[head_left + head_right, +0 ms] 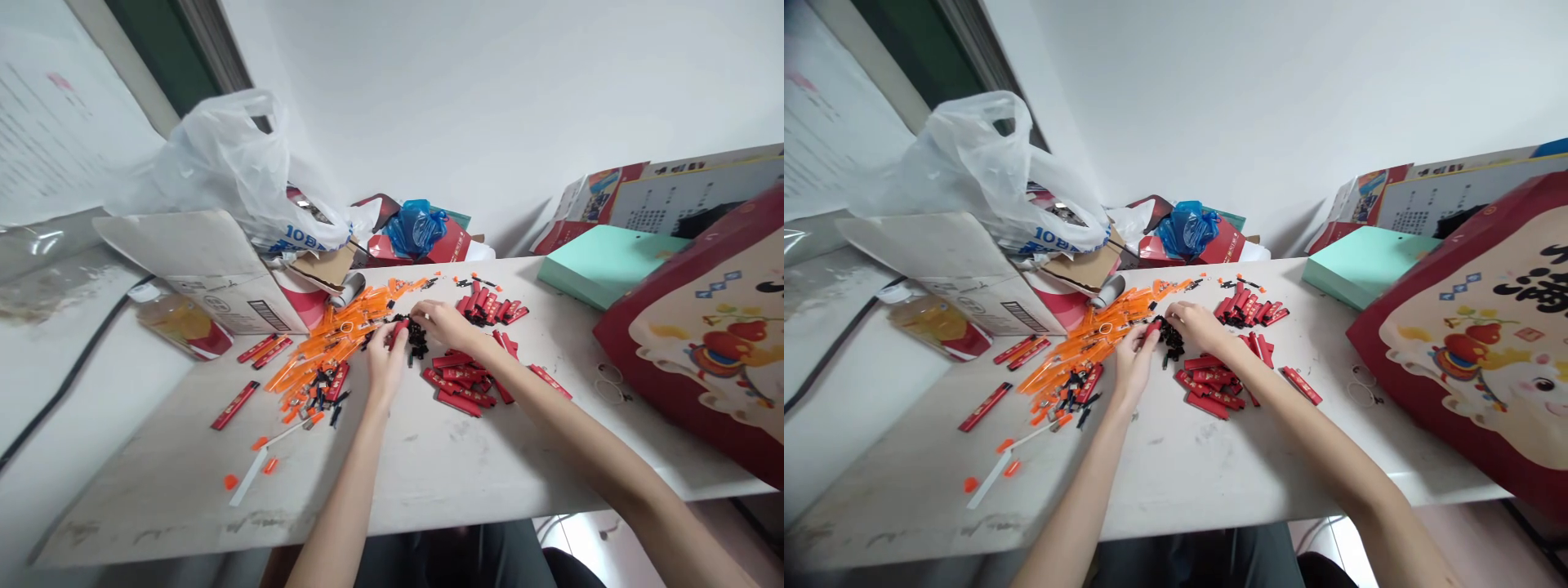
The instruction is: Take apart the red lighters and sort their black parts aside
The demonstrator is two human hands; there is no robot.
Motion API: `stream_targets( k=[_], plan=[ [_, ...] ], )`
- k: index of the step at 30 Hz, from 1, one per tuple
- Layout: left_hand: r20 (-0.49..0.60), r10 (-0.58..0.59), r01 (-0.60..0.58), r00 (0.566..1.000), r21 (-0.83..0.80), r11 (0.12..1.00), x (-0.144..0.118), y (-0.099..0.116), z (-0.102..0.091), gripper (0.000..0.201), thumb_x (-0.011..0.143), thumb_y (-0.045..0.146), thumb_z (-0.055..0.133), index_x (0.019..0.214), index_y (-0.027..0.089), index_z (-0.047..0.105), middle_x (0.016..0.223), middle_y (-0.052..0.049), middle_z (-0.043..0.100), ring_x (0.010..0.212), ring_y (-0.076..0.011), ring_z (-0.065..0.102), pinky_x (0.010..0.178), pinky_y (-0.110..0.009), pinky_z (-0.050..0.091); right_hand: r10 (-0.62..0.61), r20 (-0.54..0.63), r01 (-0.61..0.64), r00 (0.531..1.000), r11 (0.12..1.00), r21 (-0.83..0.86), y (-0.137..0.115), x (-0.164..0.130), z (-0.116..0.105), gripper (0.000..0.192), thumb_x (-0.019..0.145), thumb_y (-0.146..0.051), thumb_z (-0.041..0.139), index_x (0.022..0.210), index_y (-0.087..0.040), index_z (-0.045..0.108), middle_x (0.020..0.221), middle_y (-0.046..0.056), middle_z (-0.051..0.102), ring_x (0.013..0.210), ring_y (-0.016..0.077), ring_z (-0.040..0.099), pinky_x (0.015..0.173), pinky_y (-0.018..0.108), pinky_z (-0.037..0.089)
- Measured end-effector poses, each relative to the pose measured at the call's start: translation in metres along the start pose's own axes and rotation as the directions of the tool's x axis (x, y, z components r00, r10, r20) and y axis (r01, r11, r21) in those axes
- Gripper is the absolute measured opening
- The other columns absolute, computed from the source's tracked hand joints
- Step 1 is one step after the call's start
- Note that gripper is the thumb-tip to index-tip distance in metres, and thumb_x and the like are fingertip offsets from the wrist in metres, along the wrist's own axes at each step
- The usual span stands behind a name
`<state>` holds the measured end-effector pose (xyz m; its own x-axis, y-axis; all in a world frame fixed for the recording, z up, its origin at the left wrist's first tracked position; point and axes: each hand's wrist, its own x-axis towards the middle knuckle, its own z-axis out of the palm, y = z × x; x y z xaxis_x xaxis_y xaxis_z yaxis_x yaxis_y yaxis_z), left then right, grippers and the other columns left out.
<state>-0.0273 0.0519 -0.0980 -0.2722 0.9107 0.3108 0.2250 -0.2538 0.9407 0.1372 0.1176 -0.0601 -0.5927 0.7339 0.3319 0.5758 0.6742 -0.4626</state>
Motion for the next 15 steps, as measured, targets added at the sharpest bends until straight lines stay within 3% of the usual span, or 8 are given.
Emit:
stream_targets(
  k=[4, 6, 9, 15],
  plan=[
    [0.148, 0.022, -0.028, 0.989, 0.043, 0.999, -0.009, 0.007, 0.009, 0.031, 0.084, 0.041, 0.073, 0.106, 0.019, 0.074, 0.102, -0.009, 0.076, 0.086, -0.0204, 0.068, 0.077, -0.029, 0.052, -0.013, -0.004, 0.013, 1.0, 0.998, 0.054, 0.006, -0.048, -0.025, 0.019, 0.103, -0.024, 0.052, 0.109, -0.017, 0.069, 0.102, 0.008, 0.073, 0.083, 0.0175, 0.066, 0.077, 0.028, 0.048],
    [0.171, 0.021, -0.032, 0.985, 0.062, 0.998, -0.01, 0.008, 0.01, 0.032, 0.084, 0.042, 0.073, 0.106, 0.019, 0.075, 0.098, -0.009, 0.076, 0.083, -0.0206, 0.068, 0.072, -0.029, 0.052, -0.035, 0.019, 0.034, 0.999, 0.998, 0.062, 0.008, -0.07, -0.031, 0.017, 0.101, -0.029, 0.058, 0.103, -0.019, 0.072, 0.098, 0.007, 0.072, 0.089, 0.0202, 0.065, 0.081, 0.03, 0.048],
    [0.14, 0.014, -0.028, 0.99, 0.098, 0.995, -0.007, 0.007, 0.005, 0.034, 0.085, 0.045, 0.072, 0.106, 0.018, 0.075, 0.095, -0.009, 0.076, 0.083, -0.0219, 0.069, 0.071, -0.03, 0.051, -0.087, 0.052, 0.086, 0.995, 0.996, 0.022, 0.008, -0.087, -0.028, 0.02, 0.099, -0.036, 0.062, 0.106, -0.021, 0.074, 0.1, 0.009, 0.068, 0.1, 0.024, 0.061, 0.088, 0.035, 0.047],
    [0.003, 0.008, -0.008, 1.0, 0.151, 0.988, 0.009, 0.003, -0.013, 0.041, 0.082, 0.047, 0.072, 0.107, 0.015, 0.073, 0.106, -0.012, 0.075, 0.089, -0.023, 0.068, 0.083, -0.033, 0.052, -0.07, 0.036, 0.072, 0.997, 0.996, -0.054, 0.003, -0.09, -0.014, 0.02, 0.101, -0.034, 0.06, 0.098, -0.018, 0.07, 0.101, 0.011, 0.063, 0.096, 0.0249, 0.057, 0.086, 0.038, 0.045]
  ],
)
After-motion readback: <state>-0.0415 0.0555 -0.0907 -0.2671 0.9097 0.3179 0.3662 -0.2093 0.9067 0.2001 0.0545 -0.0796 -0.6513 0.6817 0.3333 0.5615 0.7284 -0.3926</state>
